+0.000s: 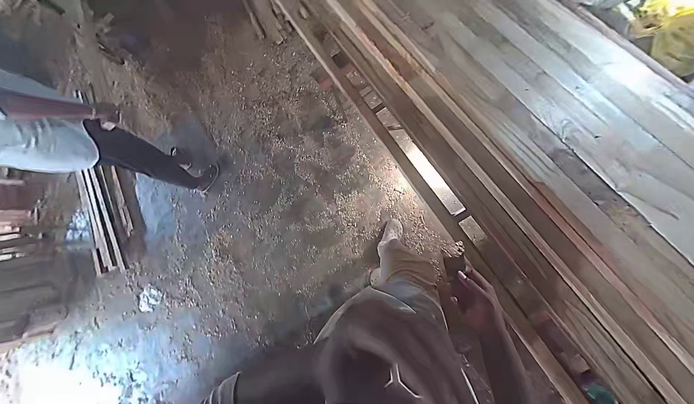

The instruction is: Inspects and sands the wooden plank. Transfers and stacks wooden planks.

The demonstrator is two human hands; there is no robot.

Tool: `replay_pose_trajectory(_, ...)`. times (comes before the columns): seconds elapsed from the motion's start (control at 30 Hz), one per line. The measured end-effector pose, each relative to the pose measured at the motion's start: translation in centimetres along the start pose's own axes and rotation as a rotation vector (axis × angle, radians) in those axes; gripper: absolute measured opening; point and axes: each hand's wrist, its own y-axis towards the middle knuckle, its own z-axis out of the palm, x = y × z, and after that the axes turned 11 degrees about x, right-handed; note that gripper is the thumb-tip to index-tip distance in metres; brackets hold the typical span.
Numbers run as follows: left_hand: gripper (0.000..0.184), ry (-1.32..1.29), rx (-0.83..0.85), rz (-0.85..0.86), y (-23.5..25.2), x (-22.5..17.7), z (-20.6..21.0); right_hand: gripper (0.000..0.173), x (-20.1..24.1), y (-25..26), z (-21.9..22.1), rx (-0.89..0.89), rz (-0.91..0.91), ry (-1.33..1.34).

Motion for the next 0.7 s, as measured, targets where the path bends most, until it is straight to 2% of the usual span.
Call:
replay_pose_trajectory(0.07,0.019,0.158,-0.138,-0.201,0.2,2.6,-6.2,0.025,0.4,2.4,1.0,0.028,-0.057,0.025)
replay_pose_trajectory(0.17,0.022,0.420,-0.466,-0.594,0.8,5.7,-14.8,0.035,1.2,6.6,3.0,0.029,-0.110,0.124)
replay_pose_trajectory(0.23,0.026,0.610,-0.466,-0.896,0.9,6.8,-20.6,0.038,2.3,9.4,4.3,0.032,-0.155,0.140)
replay_pose_trajectory(0.3,0.030,0.801,-0.229,-1.172,0.5,8.5,-27.0,0.045,4.5,12.2,5.4,0.029,-0.187,0.138)
replay_pose_trajectory(0.37,0.040,0.941,0.120,-1.477,-0.2,11.0,-33.1,0.047,6.2,14.3,6.6,0.062,-0.203,0.192)
replay_pose_trajectory(0.43,0.054,0.950,0.427,-1.776,-0.6,14.1,-36.6,0.043,7.3,15.7,7.8,0.087,-0.201,0.256)
replay_pose_trajectory(0.47,0.059,0.922,0.553,-1.860,-0.5,15.6,-37.2,0.043,7.7,16.2,8.4,0.074,-0.193,0.275)
replay_pose_trajectory(0.5,0.059,0.875,0.668,-1.893,-0.3,17.2,-37.5,0.043,8.1,16.8,8.9,0.049,-0.190,0.281)
replay_pose_trajectory(0.57,0.049,0.719,0.843,-1.887,0.5,18.9,-37.3,0.038,8.5,17.6,10.0,-0.004,-0.203,0.284)
replay_pose_trajectory(0.63,0.042,0.527,0.978,-1.745,2.9,17.8,-38.9,0.037,8.2,18.4,11.2,-0.050,-0.244,0.253)
replay_pose_trajectory(0.7,0.043,0.334,1.121,-1.563,6.5,15.0,-40.5,0.035,7.2,19.1,13.0,-0.176,-0.266,0.207)
